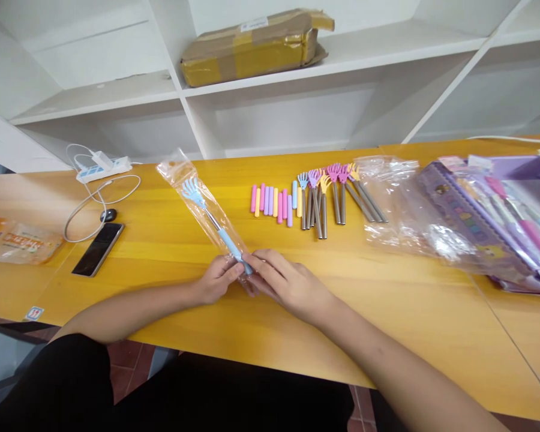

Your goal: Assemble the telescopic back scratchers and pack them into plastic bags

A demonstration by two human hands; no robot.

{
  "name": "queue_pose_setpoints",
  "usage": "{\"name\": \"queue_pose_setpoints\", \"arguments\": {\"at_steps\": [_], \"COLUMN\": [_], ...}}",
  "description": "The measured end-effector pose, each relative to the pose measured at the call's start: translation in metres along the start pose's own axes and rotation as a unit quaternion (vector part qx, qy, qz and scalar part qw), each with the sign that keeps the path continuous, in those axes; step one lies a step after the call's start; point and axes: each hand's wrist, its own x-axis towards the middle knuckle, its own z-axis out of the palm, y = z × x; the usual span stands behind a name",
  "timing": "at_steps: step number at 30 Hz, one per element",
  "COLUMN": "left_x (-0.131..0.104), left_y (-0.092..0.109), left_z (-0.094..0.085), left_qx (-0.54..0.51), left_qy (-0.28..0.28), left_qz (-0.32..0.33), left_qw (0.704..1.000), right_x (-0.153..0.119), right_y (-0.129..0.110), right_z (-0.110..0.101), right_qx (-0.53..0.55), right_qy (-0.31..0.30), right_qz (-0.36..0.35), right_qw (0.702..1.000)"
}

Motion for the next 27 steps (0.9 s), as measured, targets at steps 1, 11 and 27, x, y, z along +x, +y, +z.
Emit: {"name": "queue_pose_setpoints", "arguments": {"at_steps": [1,11,27], "left_x": [0.001,0.015,0.020], "left_y": [0.001,-0.007,-0.001], "left_z": [0.000,-0.009,-0.009], "left_qx": [0.009,-0.115,-0.119], "left_qy": [0.013,0.085,0.042], "left_qz": [0.002,0.000,-0.024], "left_qw": [1.000,0.990,0.992], "right_x": [0.001,0.004,0.012], "right_y": [0.001,0.013,0.003], "right_z": [0.000,-0.010,-0.017], "right_qx": [0.021,0.031,0.066], "right_qy": [0.003,-0.009,0.025], "right_qz": [0.007,0.015,-0.075], "right_qw": [1.000,0.999,0.995]}}
